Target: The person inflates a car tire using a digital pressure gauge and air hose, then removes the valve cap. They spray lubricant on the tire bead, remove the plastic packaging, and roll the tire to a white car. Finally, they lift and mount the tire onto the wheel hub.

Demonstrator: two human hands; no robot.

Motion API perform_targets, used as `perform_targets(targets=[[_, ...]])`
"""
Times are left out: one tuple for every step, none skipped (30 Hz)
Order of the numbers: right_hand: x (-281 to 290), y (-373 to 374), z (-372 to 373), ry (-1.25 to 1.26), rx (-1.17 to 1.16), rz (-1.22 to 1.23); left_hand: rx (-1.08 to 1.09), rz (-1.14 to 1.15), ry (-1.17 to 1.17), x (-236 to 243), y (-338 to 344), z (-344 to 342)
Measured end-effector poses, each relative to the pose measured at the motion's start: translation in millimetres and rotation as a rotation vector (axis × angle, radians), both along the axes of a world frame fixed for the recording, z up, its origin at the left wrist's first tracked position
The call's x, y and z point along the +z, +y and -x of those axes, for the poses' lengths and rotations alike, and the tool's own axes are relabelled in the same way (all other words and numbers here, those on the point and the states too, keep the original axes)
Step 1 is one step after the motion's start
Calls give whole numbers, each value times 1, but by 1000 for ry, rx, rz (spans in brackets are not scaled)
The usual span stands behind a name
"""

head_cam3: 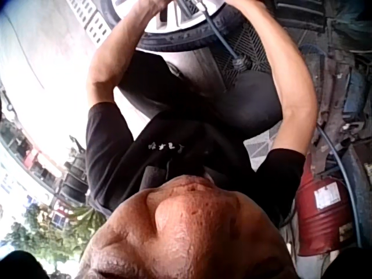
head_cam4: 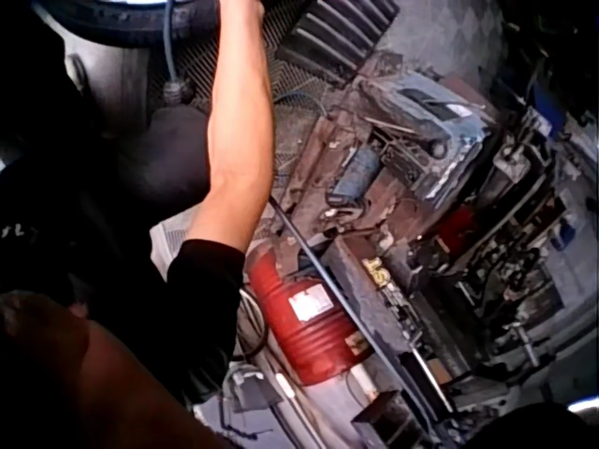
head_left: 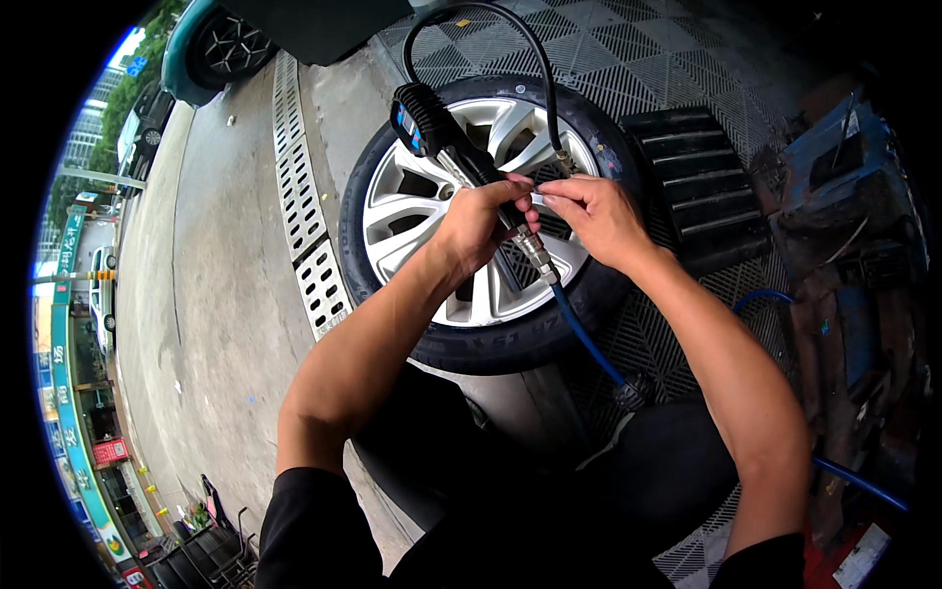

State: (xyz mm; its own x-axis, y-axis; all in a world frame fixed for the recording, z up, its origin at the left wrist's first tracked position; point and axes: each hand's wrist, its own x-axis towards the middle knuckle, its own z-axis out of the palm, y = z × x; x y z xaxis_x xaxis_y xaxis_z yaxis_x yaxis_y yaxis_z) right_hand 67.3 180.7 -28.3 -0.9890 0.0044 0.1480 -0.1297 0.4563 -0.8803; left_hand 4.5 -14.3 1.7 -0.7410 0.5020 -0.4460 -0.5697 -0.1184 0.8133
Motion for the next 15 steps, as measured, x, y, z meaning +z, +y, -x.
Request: perform_targets(targets=[[-1, -1, 0, -3, -5, 1, -2, -2, 2, 0, 1, 1], [-1, -2, 0, -6, -10, 2, -4, -16, 2, -1, 1, 1], [-2, -3, 0, 2, -14, 11, -2, -21, 4, -1, 1, 0], [-3, -3, 1, 9, -18, 20, 1, -26, 6, -1, 2, 0], [-3, -3, 1, 17, -22, 29, 3, -30, 8, 0, 2, 0], [-4, -3, 1, 8, -21, 49, 8, -31, 5, 0, 2, 0], [-5, -3, 1, -1, -21, 67, 11, -33, 0, 0, 2, -1], [-5, -3, 0, -10, -22, 86, 15, -35, -4, 0, 3, -1], [-5, -3, 0, -36, -14, 132, 15, -42, -3, 0, 3, -2], [-4, -3, 0, -61, -7, 178, 13, -49, -2, 0, 4, -2], [-3, -4, 0, -86, 1, 225, 12, -55, 0, 0, 3, -2], [-2, -5, -1, -99, 6, 219, 11, -55, 3, 0, 3, -2], [0, -5, -1, -112, 10, 212, 9, -55, 6, 0, 2, -2], [1, -5, -1, -124, 14, 205, 7, -55, 10, 0, 2, -2], [-2, -6, 0, -130, 42, 296, 5, -55, 8, -1, 2, -3]])
